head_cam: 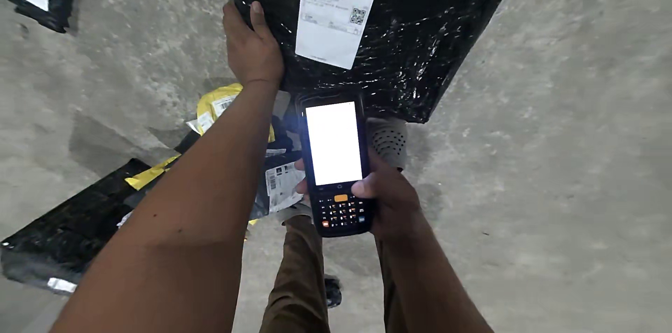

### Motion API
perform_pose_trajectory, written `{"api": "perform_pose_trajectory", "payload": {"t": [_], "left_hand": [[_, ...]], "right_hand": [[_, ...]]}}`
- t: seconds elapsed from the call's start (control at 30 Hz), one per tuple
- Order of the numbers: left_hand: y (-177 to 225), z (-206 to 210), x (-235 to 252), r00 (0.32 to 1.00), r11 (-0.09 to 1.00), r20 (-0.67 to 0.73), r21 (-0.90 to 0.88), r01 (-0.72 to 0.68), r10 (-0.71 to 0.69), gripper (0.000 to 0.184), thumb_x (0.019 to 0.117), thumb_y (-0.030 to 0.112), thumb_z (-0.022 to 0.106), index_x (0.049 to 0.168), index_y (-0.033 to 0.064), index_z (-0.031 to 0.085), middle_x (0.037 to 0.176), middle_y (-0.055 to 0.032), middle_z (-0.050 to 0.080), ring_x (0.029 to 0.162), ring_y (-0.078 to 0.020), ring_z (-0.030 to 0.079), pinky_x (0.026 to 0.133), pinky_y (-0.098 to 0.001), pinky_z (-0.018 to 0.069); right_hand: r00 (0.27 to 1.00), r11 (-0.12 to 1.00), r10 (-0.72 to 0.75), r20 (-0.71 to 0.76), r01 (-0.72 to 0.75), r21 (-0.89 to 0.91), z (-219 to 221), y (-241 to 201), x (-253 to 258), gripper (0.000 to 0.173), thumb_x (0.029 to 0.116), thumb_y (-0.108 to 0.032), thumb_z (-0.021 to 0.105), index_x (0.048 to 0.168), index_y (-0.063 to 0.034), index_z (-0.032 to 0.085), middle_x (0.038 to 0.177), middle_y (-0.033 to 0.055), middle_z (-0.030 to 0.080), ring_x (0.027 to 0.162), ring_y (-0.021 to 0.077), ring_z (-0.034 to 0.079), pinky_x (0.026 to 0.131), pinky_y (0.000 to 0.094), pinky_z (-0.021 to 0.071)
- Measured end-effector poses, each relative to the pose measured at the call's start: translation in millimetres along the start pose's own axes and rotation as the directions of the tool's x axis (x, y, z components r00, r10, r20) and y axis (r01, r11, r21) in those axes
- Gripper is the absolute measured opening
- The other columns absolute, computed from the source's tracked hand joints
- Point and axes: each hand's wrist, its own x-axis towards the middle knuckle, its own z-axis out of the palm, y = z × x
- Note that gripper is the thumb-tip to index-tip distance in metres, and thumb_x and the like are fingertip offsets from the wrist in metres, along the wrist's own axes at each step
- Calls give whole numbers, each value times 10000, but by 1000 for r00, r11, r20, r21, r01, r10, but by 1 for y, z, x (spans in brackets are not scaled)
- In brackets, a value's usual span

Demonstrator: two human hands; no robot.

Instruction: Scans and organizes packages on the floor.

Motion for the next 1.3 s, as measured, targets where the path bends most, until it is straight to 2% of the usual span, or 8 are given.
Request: {"api": "perform_pose_trajectory", "payload": {"t": [0.37, 0.47, 0.57, 0.7, 0.9, 1.03, 1.13, 1.3], "left_hand": [[-1, 1, 0, 1000, 1000, -8, 8, -13, 13, 619, 1074, 543, 260, 1519, 150, 436, 1457, -46, 579, 1314, -179, 572, 1058, -443, 485], [-1, 2, 1, 1000, 1000, -6, 3, -8, 8, 623, 1073, 553, 264, 1526, 159, 431, 1466, -44, 570, 1318, -181, 568, 1059, -439, 484], [-1, 1, 0, 1000, 1000, 1, 11, -28, 28, 626, 1078, 540, 252, 1531, 141, 417, 1487, -61, 553, 1332, -189, 559, 1070, -434, 476], [-1, 2, -1, 999, 999, -10, 22, -40, 40, 646, 1082, 529, 237, 1548, 111, 396, 1513, -76, 532, 1371, -185, 529, 1110, -414, 444], [2, 0, -1, 1000, 1000, 8, 15, -7, 7, 666, 1078, 550, 246, 1567, 114, 369, 1540, -82, 504, 1388, -197, 514, 1129, -436, 431], [1, 0, -1, 1000, 1000, -6, 6, -13, 13, 627, 1078, 539, 255, 1533, 139, 417, 1489, -60, 554, 1343, -176, 552, 1091, -430, 461], [2, 1, -1, 999, 999, -24, 17, -29, 29, 618, 1079, 531, 253, 1519, 137, 434, 1473, -54, 567, 1329, -171, 561, 1075, -418, 469], [3, 0, -1, 1000, 1000, -11, 23, -7, 7, 638, 1076, 545, 254, 1531, 129, 422, 1475, -70, 564, 1326, -193, 567, 1072, -434, 473]], "right_hand": [[999, 1000, -22, 49, 22, 12, -3, -2, -5, 657, 893, -185, 596, 1495, -92, 349, 1308, 287, 600, 1141, 409, 653, 956, 534, 561], [1000, 999, -12, 17, 13, -33, -6, -2, -7, 685, 863, -173, 621, 1491, -98, 358, 1298, 290, 602, 1130, 418, 653, 932, 534, 568], [999, 994, -5, -35, 1, -113, -6, -6, -10, 649, 867, -119, 585, 1483, -83, 384, 1253, 256, 635, 1111, 364, 671, 930, 497, 576], [998, 982, -6, -62, -6, -187, -4, -9, -11, 607, 869, -124, 597, 1450, -97, 426, 1190, 141, 681, 1054, 223, 699, 920, 408, 590], [999, 973, -20, -36, 11, -231, -5, -11, -11, 624, 895, -83, 571, 1494, -92, 394, 1256, 170, 657, 1120, 259, 677, 961, 443, 574], [996, 974, -60, -64, 44, -222, -7, -10, -12, 612, 872, -145, 626, 1453, -96, 439, 1197, 154, 680, 1059, 242, 698, 910, 423, 597], [989, 960, -103, -105, 71, -269, -7, -10, -12, 555, 869, -152, 607, 1408, -95, 491, 1140, 109, 698, 1021, 187, 704, 893, 388, 599], [980, 948, -131, -153, 79, -307, -9, -7, -10, 598, 851, -119, 618, 1427, -77, 461, 1163, 115, 692, 1054, 196, 697, 919, 402, 594]]}}
